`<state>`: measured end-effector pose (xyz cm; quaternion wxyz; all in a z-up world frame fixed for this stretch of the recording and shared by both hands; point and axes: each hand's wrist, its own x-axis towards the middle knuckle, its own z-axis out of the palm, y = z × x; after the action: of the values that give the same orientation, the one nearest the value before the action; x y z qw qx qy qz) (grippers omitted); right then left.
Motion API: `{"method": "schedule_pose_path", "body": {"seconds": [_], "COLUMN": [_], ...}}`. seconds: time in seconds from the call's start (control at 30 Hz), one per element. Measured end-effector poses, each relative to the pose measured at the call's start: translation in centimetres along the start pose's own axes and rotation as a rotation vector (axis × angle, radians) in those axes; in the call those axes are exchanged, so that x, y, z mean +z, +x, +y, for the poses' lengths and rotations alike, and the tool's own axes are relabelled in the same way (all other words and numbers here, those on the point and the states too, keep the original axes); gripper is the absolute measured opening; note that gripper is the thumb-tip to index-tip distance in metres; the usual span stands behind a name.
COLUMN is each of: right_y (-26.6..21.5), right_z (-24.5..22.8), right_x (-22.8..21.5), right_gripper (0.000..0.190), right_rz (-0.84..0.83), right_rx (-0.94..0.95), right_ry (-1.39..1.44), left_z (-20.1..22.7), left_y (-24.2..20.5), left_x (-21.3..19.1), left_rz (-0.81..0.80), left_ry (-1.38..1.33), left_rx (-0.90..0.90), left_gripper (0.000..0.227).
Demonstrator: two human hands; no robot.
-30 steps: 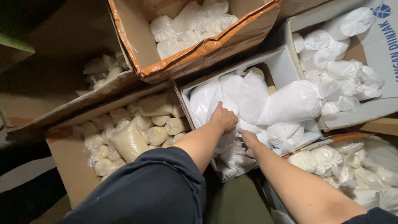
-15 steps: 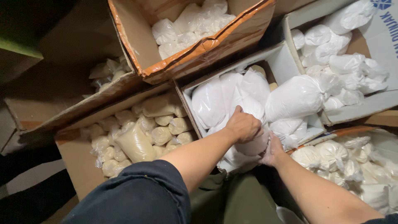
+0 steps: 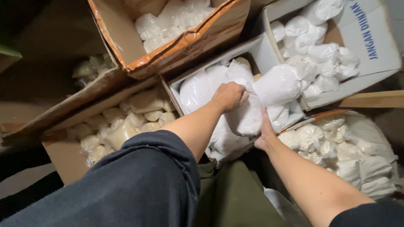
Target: The person sits on the floor and transfers small white plastic-wrapped packages from a large sack into several cardboard boxes. They repeatedly pick up handfuls of packages and place them into the boxes, filling them up.
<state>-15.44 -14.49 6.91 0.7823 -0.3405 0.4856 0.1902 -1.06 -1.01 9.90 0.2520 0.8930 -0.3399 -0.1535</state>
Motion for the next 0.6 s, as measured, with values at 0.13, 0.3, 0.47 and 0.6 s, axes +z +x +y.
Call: {"method": "schedule_pose_path", "body": {"seconds": [0.13,0.3,0.47,0.6], "right_y": [-2.4,-5.3,-6.8,-8.3], "right_z": [-1.6,-3.7,-6.8,-9.2], "right_x": [1.5,2.4,3.5,5.5], "right_gripper": [0.085,0.084,0.074,0.061], "right_rz": [0.008,0.053,-0.144,-0.064], "right_rx": [0.03,0.049,-0.029,-0.074], "right_ry": [0.002,-0.066,-0.055,-0.225], "left_z": [-0.5,-0.4,-0.4,-0.8], "left_y": [0.3,-0.7,-2.0,-2.6], "left_x": [-2.3,-4.0,-4.1,-3.2], "left_rz": [-0.004,0.045,0.148,0.208], "left_ry": [0.072,0.001,-0.159,-0.333], "left_rx": [-0.127,-0.389,-0.747,-0.947], "left_gripper": [0.035,0.036,0.041,0.04]}}
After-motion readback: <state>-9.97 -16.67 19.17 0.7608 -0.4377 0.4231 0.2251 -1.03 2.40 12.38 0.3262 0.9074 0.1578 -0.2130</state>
